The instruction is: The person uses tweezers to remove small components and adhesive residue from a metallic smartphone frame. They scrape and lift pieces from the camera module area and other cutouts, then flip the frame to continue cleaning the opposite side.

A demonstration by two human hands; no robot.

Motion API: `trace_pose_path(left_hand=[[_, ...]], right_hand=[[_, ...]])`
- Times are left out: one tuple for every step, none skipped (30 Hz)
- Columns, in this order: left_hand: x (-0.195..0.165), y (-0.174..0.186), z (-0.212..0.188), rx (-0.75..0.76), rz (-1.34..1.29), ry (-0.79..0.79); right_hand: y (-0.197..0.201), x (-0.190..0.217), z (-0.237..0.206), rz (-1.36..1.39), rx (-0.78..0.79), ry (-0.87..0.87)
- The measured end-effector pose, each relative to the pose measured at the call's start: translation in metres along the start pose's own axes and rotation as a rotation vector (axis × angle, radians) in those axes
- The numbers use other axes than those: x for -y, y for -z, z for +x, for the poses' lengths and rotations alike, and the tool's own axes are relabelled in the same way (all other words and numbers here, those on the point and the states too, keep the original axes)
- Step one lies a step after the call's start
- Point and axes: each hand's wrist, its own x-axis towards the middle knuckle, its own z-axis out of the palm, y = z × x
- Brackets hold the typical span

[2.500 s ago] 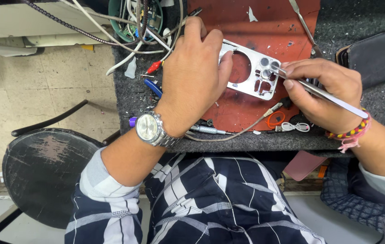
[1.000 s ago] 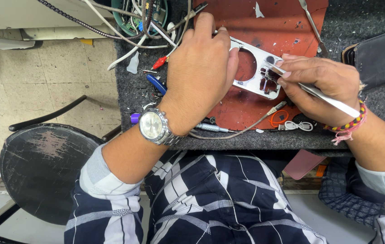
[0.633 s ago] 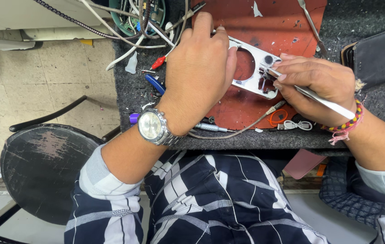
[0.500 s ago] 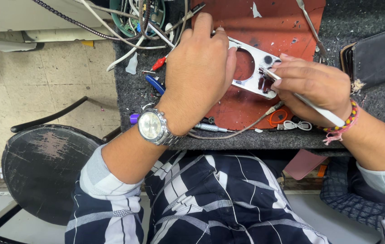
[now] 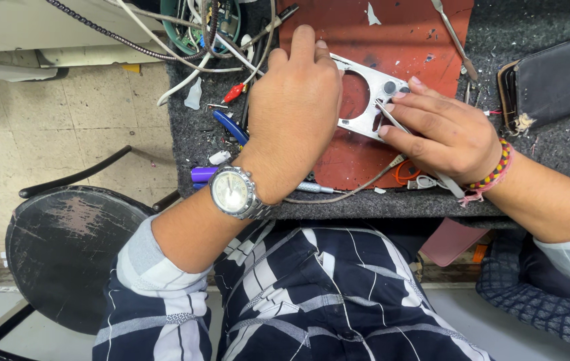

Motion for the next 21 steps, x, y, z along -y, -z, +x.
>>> trace_pose_path(left_hand=[[0.000,-0.001,0.000,0.007,0.010,0.001],[0.000,-0.001,0.000,0.016,0.020,0.001],[0.000,-0.001,0.000,0.023,0.028,0.001],[0.000,-0.001,0.002,0.027,0.045,-0.006],[0.000,0.000,0.003,0.030,0.063,-0.012],[0.000,0.002,0.004,0.035,0.080,-0.018],[0.001,0.005,0.004,0.078,0.052,-0.015],[0.001,0.008,0.004,0.121,0.024,-0.014],[0.001,0.011,0.004,0.162,-0.004,-0.012],[0.001,0.015,0.003,0.122,0.027,-0.028],[0.001,0.018,0.001,0.083,0.058,-0.043],[0.000,0.021,0.001,0.044,0.087,-0.060],[0.000,0.023,0.001,0.051,0.046,-0.103],[0.000,0.024,0.001,0.058,0.005,-0.144],[0.001,0.025,0.001,0.067,-0.033,-0.182],[0.003,0.026,0.001,0.097,-0.053,-0.186],[0.005,0.026,0.001,0.127,-0.074,-0.192],[0.006,0.025,0.001,0.158,-0.096,-0.199],[0.006,0.024,0.000,0.164,-0.110,-0.198],[0.005,0.022,-0.001,0.170,-0.122,-0.198],[0.005,0.021,-0.003,0.176,-0.135,-0.197]], right_hand=[[0.001,0.001,0.000,-0.017,0.012,0.012],[0.001,0.001,0.001,-0.035,0.025,0.022],[0.001,0.002,0.001,-0.055,0.030,0.033],[0.002,0.002,0.001,-0.077,0.035,0.045],[0.002,0.002,0.001,-0.098,0.040,0.057],[0.002,0.002,0.001,-0.097,0.038,0.052],[0.002,0.003,0.001,-0.096,0.036,0.046],[0.002,0.002,0.001,-0.097,0.034,0.041],[0.002,0.002,0.001,-0.083,0.018,0.025],[0.001,0.001,0.001,-0.068,0.002,0.010],[0.001,0.001,0.001,-0.051,-0.014,-0.006],[0.000,0.000,0.001,-0.036,-0.034,-0.015],[-0.001,-0.001,0.001,-0.022,-0.053,-0.025],[-0.001,-0.003,0.001,-0.006,-0.072,-0.034],[-0.001,-0.004,0.000,0.007,-0.070,-0.040],[0.000,-0.005,0.000,0.021,-0.070,-0.045],[0.001,-0.007,-0.001,0.033,-0.071,-0.051],[0.001,-0.008,-0.001,0.042,-0.065,-0.056],[0.001,-0.008,-0.002,0.050,-0.059,-0.063],[0.001,-0.009,-0.002,0.057,-0.054,-0.068],[0.001,-0.009,-0.003,0.051,-0.059,-0.070]])
